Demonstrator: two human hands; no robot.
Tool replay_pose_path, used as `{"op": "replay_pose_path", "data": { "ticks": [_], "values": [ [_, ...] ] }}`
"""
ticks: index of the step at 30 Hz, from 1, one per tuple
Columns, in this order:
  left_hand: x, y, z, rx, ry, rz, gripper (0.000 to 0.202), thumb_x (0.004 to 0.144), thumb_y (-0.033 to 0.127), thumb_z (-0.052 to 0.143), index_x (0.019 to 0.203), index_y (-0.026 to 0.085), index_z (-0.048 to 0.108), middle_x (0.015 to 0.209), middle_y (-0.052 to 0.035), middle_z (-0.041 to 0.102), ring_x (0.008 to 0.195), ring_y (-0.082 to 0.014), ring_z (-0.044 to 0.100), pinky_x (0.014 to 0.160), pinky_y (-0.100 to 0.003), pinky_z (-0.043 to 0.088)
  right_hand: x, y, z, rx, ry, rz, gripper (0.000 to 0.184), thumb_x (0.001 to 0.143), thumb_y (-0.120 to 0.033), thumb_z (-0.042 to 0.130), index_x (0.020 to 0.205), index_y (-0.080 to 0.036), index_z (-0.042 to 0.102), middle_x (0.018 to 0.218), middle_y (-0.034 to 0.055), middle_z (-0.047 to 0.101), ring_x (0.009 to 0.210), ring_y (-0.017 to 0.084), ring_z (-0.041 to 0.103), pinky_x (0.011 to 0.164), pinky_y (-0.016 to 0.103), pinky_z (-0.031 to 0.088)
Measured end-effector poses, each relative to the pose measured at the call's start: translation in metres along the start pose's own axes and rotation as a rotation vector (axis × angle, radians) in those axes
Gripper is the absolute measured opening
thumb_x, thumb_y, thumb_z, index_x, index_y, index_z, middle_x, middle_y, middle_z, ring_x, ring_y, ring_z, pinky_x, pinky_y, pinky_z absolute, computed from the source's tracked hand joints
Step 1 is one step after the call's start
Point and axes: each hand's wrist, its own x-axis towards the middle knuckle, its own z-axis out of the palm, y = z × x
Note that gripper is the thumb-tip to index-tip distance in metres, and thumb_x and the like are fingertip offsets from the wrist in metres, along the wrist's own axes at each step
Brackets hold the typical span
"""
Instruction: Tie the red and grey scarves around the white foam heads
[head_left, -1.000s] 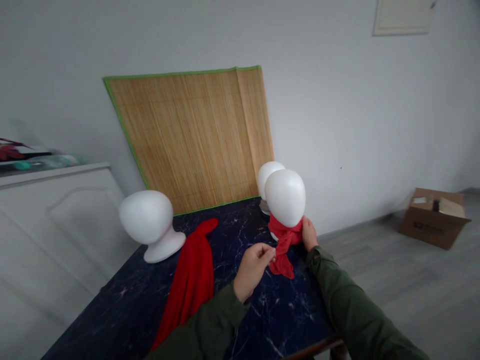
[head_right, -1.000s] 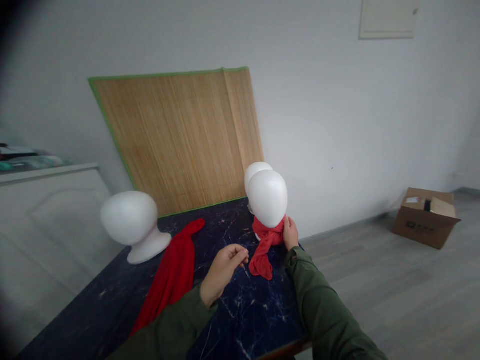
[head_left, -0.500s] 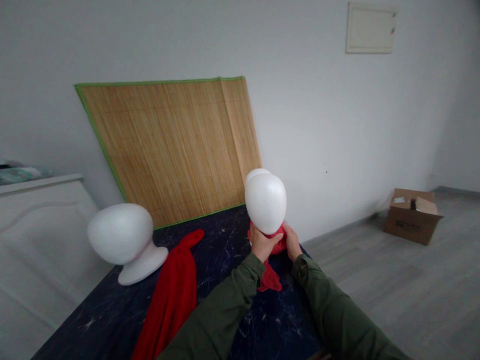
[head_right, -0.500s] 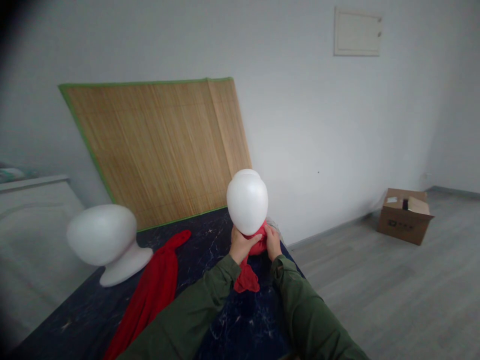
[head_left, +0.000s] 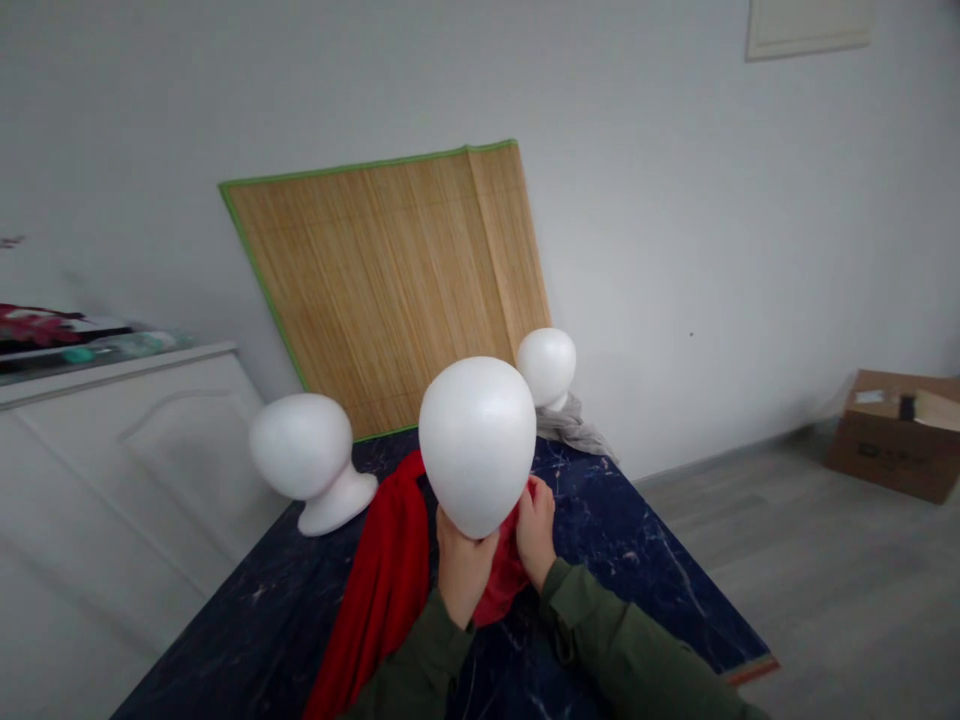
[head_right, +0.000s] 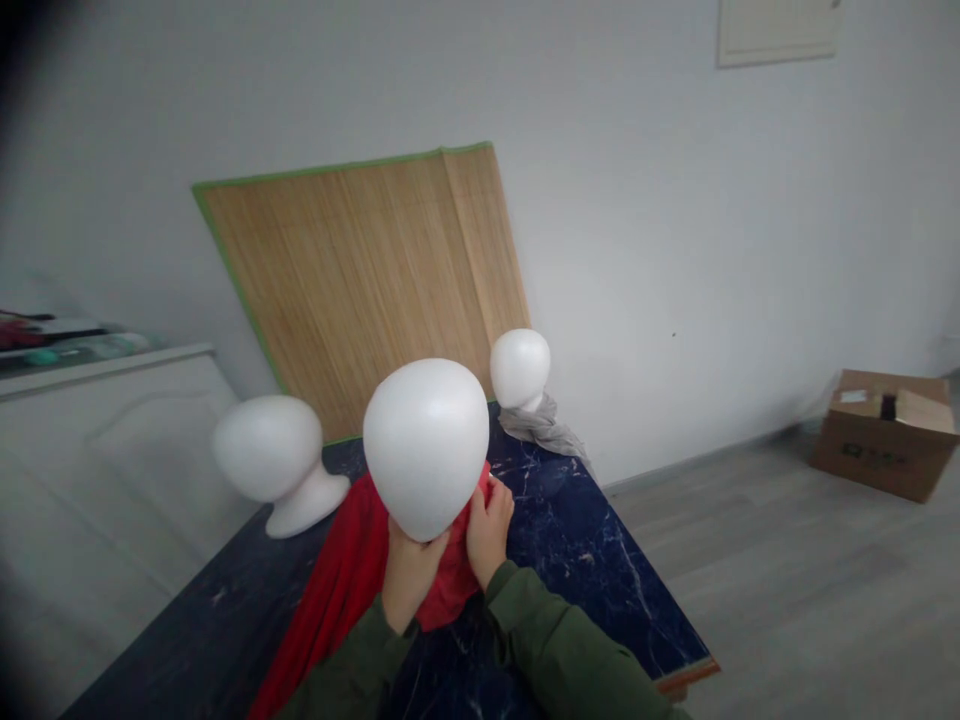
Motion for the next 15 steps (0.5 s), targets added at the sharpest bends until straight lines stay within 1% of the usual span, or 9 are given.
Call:
{"op": "replay_pose_path", "data": {
  "ticks": [3,6,9,11,13,15],
  "values": [
    [0.005,-0.006,-0.023,-0.090,-0.064,-0.052,0.049,0.072,0.021,0.057,0.119,0.016,0.046,0.124,-0.0143,0.049,0.117,-0.0269,0.046,0.102,-0.043,0.034,-0.013,0.000,0.017,-0.029,-0.022,0.030,0.030,0.076,-0.037,0.045,0.093,-0.015,0.057,0.095,0.0113,0.057,0.095,0.027,0.048,0.089,0.040,0.034],
    [0.010,-0.007,-0.042,-0.149,-0.117,-0.100,0.038,0.072,0.020,0.056,0.110,0.018,0.054,0.118,-0.0101,0.057,0.111,-0.0254,0.052,0.100,-0.043,0.038,-0.017,0.006,0.026,-0.015,-0.060,0.055,0.023,0.071,-0.030,0.047,0.087,-0.016,0.056,0.088,0.0087,0.058,0.087,0.025,0.051,0.082,0.036,0.038],
    [0.013,-0.012,-0.056,-0.152,-0.149,-0.147,0.035,0.072,0.022,0.057,0.107,0.022,0.057,0.115,-0.0067,0.060,0.111,-0.0247,0.052,0.103,-0.044,0.035,-0.013,0.010,0.026,0.008,-0.090,0.075,0.021,0.068,-0.025,0.046,0.085,-0.017,0.056,0.083,0.0058,0.059,0.079,0.022,0.053,0.076,0.032,0.041],
    [0.019,-0.022,-0.064,-0.186,-0.153,-0.194,0.035,0.069,0.024,0.060,0.104,0.025,0.059,0.115,-0.0031,0.061,0.116,-0.0238,0.048,0.106,-0.043,0.030,-0.010,0.010,0.023,0.022,-0.092,0.086,0.023,0.066,-0.021,0.044,0.085,-0.018,0.056,0.084,0.0051,0.060,0.079,0.021,0.054,0.078,0.031,0.041],
    [0.027,-0.033,-0.071,-0.239,-0.173,-0.268,0.034,0.063,0.024,0.064,0.097,0.027,0.061,0.111,0.0001,0.063,0.119,-0.0236,0.044,0.108,-0.044,0.027,-0.007,0.010,0.020,0.034,-0.086,0.102,0.026,0.064,-0.020,0.042,0.087,-0.019,0.056,0.087,0.0049,0.061,0.083,0.021,0.054,0.081,0.031,0.041],
    [0.037,-0.042,-0.077,-0.273,-0.210,-0.322,0.032,0.059,0.023,0.066,0.090,0.026,0.064,0.107,-0.0002,0.065,0.119,-0.0251,0.044,0.108,-0.044,0.027,-0.007,0.011,0.019,0.048,-0.087,0.127,0.028,0.064,-0.020,0.042,0.087,-0.019,0.058,0.089,0.0055,0.062,0.086,0.022,0.055,0.083,0.031,0.041]
  ]
}}
